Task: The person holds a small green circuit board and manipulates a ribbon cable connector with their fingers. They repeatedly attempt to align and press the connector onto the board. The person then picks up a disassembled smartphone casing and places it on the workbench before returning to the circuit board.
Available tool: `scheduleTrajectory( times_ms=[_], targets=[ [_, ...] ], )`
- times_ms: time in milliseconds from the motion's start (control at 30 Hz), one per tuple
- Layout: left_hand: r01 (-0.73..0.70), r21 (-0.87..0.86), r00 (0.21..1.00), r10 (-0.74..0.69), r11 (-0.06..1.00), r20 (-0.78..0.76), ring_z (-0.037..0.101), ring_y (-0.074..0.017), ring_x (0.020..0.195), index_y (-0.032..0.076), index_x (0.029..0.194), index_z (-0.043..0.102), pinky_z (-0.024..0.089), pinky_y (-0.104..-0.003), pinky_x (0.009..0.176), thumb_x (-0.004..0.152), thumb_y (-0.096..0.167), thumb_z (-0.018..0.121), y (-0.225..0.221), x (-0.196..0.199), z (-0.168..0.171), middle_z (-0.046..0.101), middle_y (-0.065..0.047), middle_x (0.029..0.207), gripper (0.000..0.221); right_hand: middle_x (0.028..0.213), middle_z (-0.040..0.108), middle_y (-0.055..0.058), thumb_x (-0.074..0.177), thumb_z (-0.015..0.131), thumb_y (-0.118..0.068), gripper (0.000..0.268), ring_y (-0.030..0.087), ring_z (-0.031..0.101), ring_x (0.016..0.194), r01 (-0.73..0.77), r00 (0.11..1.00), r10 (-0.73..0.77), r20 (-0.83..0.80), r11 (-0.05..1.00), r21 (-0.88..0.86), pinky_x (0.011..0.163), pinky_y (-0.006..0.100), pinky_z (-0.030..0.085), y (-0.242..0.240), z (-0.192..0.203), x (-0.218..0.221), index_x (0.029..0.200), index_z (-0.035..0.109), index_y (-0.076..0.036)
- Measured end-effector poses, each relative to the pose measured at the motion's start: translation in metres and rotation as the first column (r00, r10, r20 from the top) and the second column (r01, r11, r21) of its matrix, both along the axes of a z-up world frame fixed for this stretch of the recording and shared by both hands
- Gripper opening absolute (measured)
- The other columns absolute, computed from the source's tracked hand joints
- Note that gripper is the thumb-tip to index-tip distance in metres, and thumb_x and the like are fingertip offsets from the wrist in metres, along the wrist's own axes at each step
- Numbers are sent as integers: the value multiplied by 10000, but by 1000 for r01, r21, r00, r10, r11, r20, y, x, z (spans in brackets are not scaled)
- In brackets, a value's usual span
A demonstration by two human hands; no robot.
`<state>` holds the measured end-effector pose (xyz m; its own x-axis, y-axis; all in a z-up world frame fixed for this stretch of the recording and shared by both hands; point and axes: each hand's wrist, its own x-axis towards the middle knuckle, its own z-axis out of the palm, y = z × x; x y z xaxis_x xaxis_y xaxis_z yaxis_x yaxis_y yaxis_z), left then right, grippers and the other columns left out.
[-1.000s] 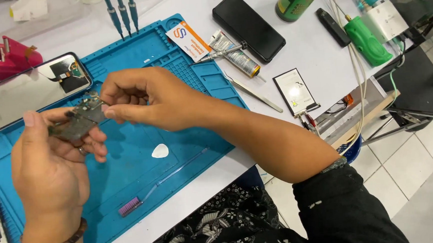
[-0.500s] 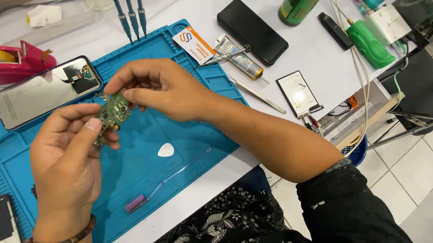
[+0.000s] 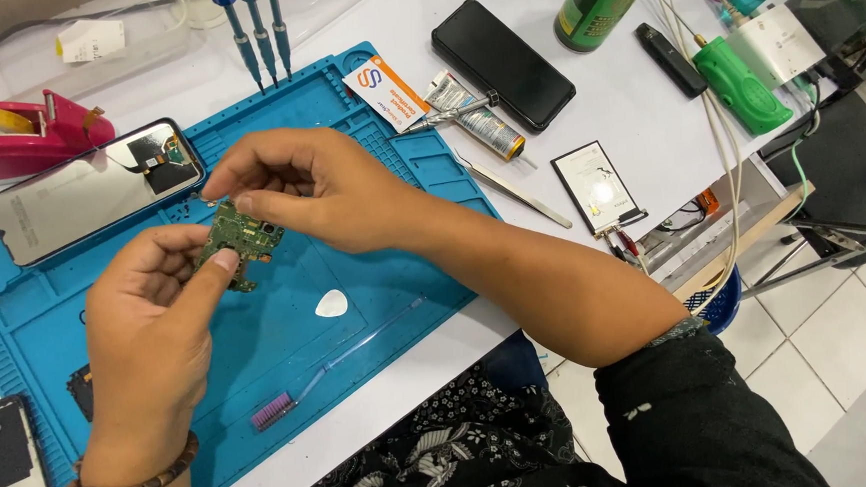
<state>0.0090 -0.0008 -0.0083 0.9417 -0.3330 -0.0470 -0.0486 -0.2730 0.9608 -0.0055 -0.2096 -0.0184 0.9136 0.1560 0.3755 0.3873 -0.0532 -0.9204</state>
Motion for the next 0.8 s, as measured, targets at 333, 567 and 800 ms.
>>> scheduleTrajectory(
  times_ms=[333, 567, 800],
  targets=[
    [45, 61, 998, -48, 997, 41, 601, -128, 932, 51, 1052, 660, 546, -262, 868, 1000, 87, 672, -4, -1, 1, 631, -26, 976, 64, 1156, 730, 6, 1045, 639, -159, 161, 120, 707, 1029, 13, 1000, -14, -16, 999, -43, 912, 259, 621, 1, 2, -3, 1200, 686, -168],
    [-4, -211, 1000, 10, 978, 25, 682, -127, 959, 94, 1075, 622, 597, -249, 890, 971, 50, 681, -3, 5, -7, 686, -32, 1009, 127, 1104, 645, 26, 1077, 561, -254, 251, 126, 651, 964, 9, 998, -14, -60, 997, -71, 826, 266, 585, 3, 7, -2, 1282, 606, -117],
    [-40, -332, 999, 36, 942, -19, 655, -111, 877, 125, 1009, 633, 582, -254, 833, 942, 84, 708, -1, 8, -9, 677, -7, 925, 109, 1053, 668, 45, 997, 656, -132, 261, 109, 657, 901, 9, 977, -36, -208, 992, -129, 777, 228, 586, 11, 15, -5, 1246, 616, -62]
  ],
)
